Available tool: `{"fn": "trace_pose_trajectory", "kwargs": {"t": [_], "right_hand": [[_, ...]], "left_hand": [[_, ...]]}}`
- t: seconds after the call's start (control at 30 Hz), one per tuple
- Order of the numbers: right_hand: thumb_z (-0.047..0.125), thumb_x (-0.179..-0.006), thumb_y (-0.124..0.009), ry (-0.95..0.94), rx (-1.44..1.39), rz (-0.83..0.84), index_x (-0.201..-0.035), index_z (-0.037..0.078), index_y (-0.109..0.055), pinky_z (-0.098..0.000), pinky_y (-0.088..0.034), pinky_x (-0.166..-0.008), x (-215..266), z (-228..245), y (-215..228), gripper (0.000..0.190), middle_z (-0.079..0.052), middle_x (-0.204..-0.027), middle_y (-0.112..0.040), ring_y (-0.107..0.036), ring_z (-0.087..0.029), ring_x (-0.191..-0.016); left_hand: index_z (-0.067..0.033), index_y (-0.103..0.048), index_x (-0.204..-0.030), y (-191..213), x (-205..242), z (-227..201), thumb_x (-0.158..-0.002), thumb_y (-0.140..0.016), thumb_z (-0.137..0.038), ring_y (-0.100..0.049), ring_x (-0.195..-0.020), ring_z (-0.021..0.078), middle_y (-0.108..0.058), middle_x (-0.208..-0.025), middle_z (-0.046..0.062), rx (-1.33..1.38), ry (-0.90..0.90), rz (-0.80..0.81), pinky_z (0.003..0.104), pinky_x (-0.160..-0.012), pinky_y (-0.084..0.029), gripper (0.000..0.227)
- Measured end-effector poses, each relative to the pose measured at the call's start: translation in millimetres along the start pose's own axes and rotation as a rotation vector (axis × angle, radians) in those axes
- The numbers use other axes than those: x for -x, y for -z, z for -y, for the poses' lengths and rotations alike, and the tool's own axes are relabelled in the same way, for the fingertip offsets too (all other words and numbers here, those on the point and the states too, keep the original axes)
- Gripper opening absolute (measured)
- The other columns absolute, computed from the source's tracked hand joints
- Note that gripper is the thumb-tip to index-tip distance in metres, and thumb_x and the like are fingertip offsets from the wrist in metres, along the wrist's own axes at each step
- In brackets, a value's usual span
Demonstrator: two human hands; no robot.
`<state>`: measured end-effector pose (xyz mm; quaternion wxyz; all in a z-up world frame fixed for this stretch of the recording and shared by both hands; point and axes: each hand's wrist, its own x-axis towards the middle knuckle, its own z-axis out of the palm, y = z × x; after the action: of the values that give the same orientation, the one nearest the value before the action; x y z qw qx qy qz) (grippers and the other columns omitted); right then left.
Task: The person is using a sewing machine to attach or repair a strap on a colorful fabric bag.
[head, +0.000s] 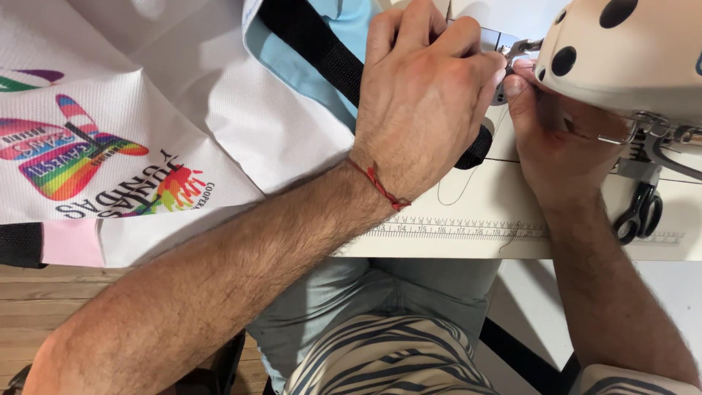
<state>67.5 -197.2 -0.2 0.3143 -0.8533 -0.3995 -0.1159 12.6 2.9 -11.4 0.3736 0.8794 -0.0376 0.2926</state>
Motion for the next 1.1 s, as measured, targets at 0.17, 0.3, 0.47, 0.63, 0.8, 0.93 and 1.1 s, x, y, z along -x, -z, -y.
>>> {"fn": "trace_pose_trajectory", "kwargs": {"t": [0.17, 0.3, 0.47, 0.63, 0.8, 0.93, 1.1], "right_hand": [[-0.007, -0.107, -0.074, 0.009, 0.003, -0.009, -0.121, -0.004, -0.075, -0.0314, -0.058, -0.099, 0.8, -0.8, 0.5, 0.014, -0.014, -0.116, -0.074, -0.072, -0.021, -0.108], [-0.007, -0.111, -0.078, 0.012, -0.003, -0.003, -0.121, -0.004, -0.074, -0.0316, -0.058, -0.1, 1.9, -1.2, 1.1, 0.011, -0.013, -0.116, -0.074, -0.072, -0.021, -0.109], [-0.007, -0.108, -0.074, -0.019, -0.03, 0.005, -0.122, -0.003, -0.073, -0.0315, -0.057, -0.103, 2.8, -2.1, 1.4, 0.014, -0.013, -0.118, -0.073, -0.071, -0.021, -0.111], [-0.007, -0.108, -0.073, -0.016, -0.046, 0.003, -0.122, -0.003, -0.074, -0.0311, -0.058, -0.102, 2.6, -4.2, 0.9, 0.015, -0.013, -0.118, -0.073, -0.071, -0.02, -0.111], [-0.007, -0.108, -0.074, -0.022, -0.055, 0.001, -0.122, -0.003, -0.074, -0.0315, -0.058, -0.102, 4.0, -4.6, 1.1, 0.015, -0.013, -0.119, -0.074, -0.071, -0.02, -0.111], [-0.007, -0.108, -0.073, -0.037, -0.049, 0.013, -0.124, -0.004, -0.073, -0.0313, -0.058, -0.103, 3.8, -2.9, 1.4, 0.016, -0.013, -0.12, -0.073, -0.071, -0.02, -0.112], [-0.005, -0.109, -0.074, -0.192, -0.184, 0.026, -0.122, -0.003, -0.071, -0.0317, -0.057, -0.105, -3.2, -1.1, 1.3, 0.013, -0.01, -0.123, -0.072, -0.068, -0.017, -0.115]], "left_hand": [[-0.0115, -0.078, -0.098, -1.0, 1.6, 0.8, -0.094, -0.076, -0.018, -0.054, -0.102, 0.0266, -0.06, -0.096, 0.002, 0.03, 0.0, -0.012, 0.046, -0.1, -0.038, 0.008], [-0.0112, -0.078, -0.097, 0.0, 2.6, 0.3, -0.095, -0.076, -0.018, -0.054, -0.101, 0.0265, -0.061, -0.096, 0.002, 0.03, 0.001, -0.019, 0.046, -0.101, -0.039, 0.008], [-0.0103, -0.078, -0.097, 0.3, 3.1, 0.5, -0.095, -0.076, -0.019, -0.053, -0.102, 0.0272, -0.06, -0.095, 0.002, 0.022, 0.001, -0.015, 0.046, -0.101, -0.038, 0.009], [-0.0108, -0.078, -0.096, -1.6, 2.0, 0.6, -0.095, -0.075, -0.018, -0.053, -0.101, 0.0266, -0.06, -0.095, 0.002, 0.016, -0.002, -0.012, 0.046, -0.101, -0.038, 0.008], [-0.011, -0.078, -0.096, -3.0, 1.7, -0.1, -0.095, -0.076, -0.018, -0.054, -0.101, 0.0258, -0.06, -0.095, 0.002, 0.02, -0.003, -0.022, 0.046, -0.1, -0.038, 0.008], [-0.0112, -0.078, -0.094, -2.6, 1.4, 0.5, -0.093, -0.076, -0.019, -0.054, -0.101, 0.026, -0.061, -0.094, 0.002, 0.01, 0.0, -0.025, 0.046, -0.1, -0.039, 0.008], [-0.0112, -0.078, -0.094, -2.9, 1.5, 0.5, -0.095, -0.075, -0.019, -0.054, -0.1, 0.0256, -0.06, -0.093, 0.002, 0.003, -0.009, -0.036, 0.047, -0.099, -0.038, 0.009]]}}
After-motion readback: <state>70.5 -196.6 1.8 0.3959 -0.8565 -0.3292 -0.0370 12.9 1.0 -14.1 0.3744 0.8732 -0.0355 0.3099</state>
